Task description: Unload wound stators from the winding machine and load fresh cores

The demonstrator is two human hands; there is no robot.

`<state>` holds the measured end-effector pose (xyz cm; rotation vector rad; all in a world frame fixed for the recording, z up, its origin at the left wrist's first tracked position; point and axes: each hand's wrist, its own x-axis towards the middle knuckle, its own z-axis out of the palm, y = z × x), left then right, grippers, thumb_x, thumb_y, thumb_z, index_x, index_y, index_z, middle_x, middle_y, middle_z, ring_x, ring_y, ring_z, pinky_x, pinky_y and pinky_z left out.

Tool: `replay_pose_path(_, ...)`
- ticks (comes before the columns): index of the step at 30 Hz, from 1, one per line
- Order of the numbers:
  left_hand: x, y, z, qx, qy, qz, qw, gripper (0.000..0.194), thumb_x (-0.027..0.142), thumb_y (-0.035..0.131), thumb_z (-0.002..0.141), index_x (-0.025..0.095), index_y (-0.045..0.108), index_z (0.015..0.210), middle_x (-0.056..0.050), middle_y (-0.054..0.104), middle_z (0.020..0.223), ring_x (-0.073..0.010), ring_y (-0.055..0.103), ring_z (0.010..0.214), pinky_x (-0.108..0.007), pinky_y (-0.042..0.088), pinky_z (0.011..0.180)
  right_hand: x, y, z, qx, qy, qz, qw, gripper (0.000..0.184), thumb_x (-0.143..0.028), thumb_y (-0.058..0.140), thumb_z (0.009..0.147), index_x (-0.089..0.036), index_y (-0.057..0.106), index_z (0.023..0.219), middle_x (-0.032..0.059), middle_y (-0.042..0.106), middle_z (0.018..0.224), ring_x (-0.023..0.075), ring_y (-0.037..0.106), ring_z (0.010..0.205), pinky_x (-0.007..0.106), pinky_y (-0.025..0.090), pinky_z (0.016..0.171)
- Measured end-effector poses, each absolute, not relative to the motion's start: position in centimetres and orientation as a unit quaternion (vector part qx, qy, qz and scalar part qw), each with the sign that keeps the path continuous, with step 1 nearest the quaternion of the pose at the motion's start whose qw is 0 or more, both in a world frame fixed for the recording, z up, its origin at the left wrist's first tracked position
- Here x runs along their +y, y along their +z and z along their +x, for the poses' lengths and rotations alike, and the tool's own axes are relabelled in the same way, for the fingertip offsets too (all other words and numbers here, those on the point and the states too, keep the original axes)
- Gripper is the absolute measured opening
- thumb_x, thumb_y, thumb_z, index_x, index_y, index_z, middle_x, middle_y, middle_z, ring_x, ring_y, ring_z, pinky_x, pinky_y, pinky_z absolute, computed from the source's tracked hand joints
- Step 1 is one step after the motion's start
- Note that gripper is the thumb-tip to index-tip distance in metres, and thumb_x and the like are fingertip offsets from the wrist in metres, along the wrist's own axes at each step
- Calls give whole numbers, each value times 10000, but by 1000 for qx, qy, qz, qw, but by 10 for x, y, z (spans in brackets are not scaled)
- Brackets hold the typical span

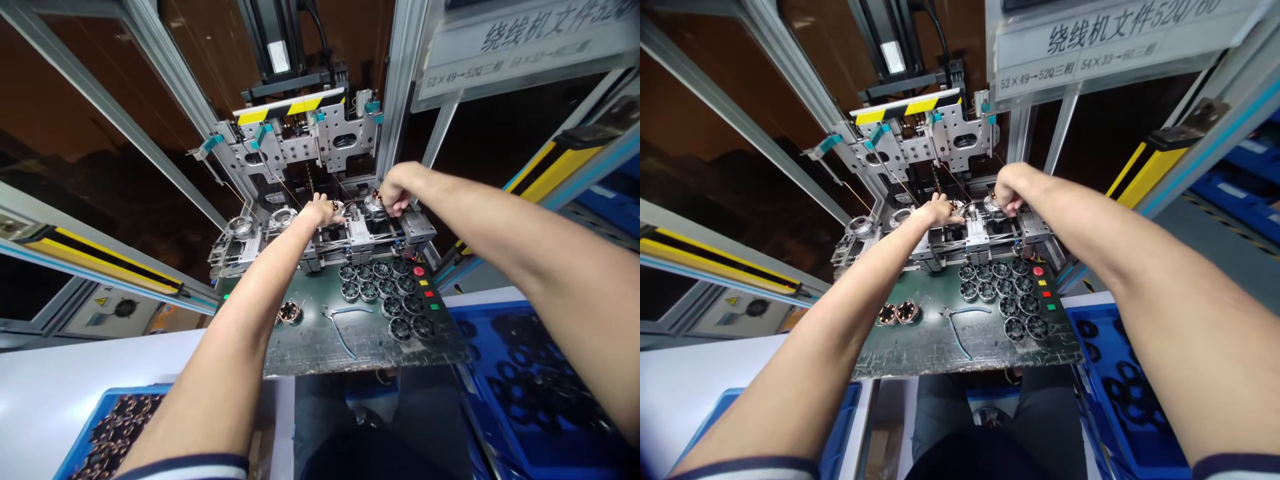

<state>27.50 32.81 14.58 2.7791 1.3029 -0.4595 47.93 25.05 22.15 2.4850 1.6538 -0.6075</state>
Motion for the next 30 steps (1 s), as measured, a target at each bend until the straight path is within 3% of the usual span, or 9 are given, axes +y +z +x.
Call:
replay_pose_path(2, 325, 145, 273, 419, -144, 896, 21, 921, 880, 481, 931, 151, 669, 1461, -247, 469, 1611, -454, 361, 1538, -569, 443, 1227, 264, 249, 495, 540, -265, 786, 141, 523, -394, 587, 1030, 71, 675, 809, 151, 756, 928, 134, 743, 847, 211, 471, 707)
replay_pose_path(6, 311, 151, 275, 429, -148, 891, 26, 940, 890, 529, 900, 148, 679, 1458, -246, 462, 1628, -472, 327, 1569, -578, 420, 1250, 259, 293, 503, 611, -250, 743, 107, 912, -482, -23, 984, 171, 570, 751, 142, 681, 883, 105, 686, 829, 261, 375, 629)
replay_pose_path(8, 307, 167, 279, 432, -158, 887, 30, 921, 887, 592, 865, 173, 705, 1435, -227, 458, 1651, -499, 304, 1588, -611, 402, 1260, 225, 296, 487, 623, -265, 728, 109, 908, -499, 28, 1046, 150, 638, 873, 151, 702, 883, 113, 705, 802, 241, 402, 659)
replay_pose_path(10, 309, 197, 281, 433, -163, 886, 31, 904, 883, 645, 831, 206, 719, 1425, -195, 388, 1722, -542, 230, 1615, -675, 350, 1276, 170, 287, 464, 630, -325, 695, 121, 571, -556, 481, 1099, -45, 723, 1183, 135, 765, 895, 139, 719, 691, 238, 512, 660)
replay_pose_path(12, 319, 237, 278, 429, -143, 891, 23, 910, 878, 640, 842, 204, 701, 1450, -164, 257, 1792, -571, 123, 1636, -717, 274, 1297, 106, 268, 441, 653, -427, 611, 132, 515, -600, 594, 1052, -190, 685, 1351, 86, 779, 895, 170, 704, 616, 285, 567, 618)
replay_pose_path(14, 328, 279, 263, 410, -70, 909, 3, 906, 868, 604, 877, 175, 689, 1454, -145, 257, 1777, -559, 84, 1635, -685, 232, 1322, 41, 244, 419, 679, -481, 542, 118, 514, -640, 529, 1056, -250, 670, 1359, 40, 767, 854, 190, 690, 566, 313, 548, 581)
replay_pose_path(18, 300, 321, 190, 341, 16, 940, 0, 686, 738, 643, 930, 159, 758, 1280, -98, 553, 1466, -391, 361, 1511, -488, 277, 1328, -55, 194, 379, 754, -448, 479, 53, 289, -569, 544, 1030, -343, 705, 1110, 22, 761, 897, 277, 755, 793, 376, 518, 701)
replay_pose_path(24, 141, 215, 37, 256, -153, 927, 225, 418, 644, 683, 952, 254, 829, 981, -55, 677, 1083, -212, 654, 936, -343, 531, 918, -68, 127, 306, 822, -333, 461, 30, 292, -589, 517, 1012, -350, 682, 1035, 61, 777, 919, 333, 762, 820, 412, 460, 644)
replay_pose_path(30, 65, 82, -26, 452, -174, 865, 131, 256, 477, 745, 947, 236, 809, 890, -89, 697, 1092, -236, 706, 925, -330, 524, 834, 1, 85, 211, 840, -262, 475, 15, 180, -407, 611, 992, -292, 750, 992, 78, 783, 1017, 316, 765, 1016, 404, 536, 794)
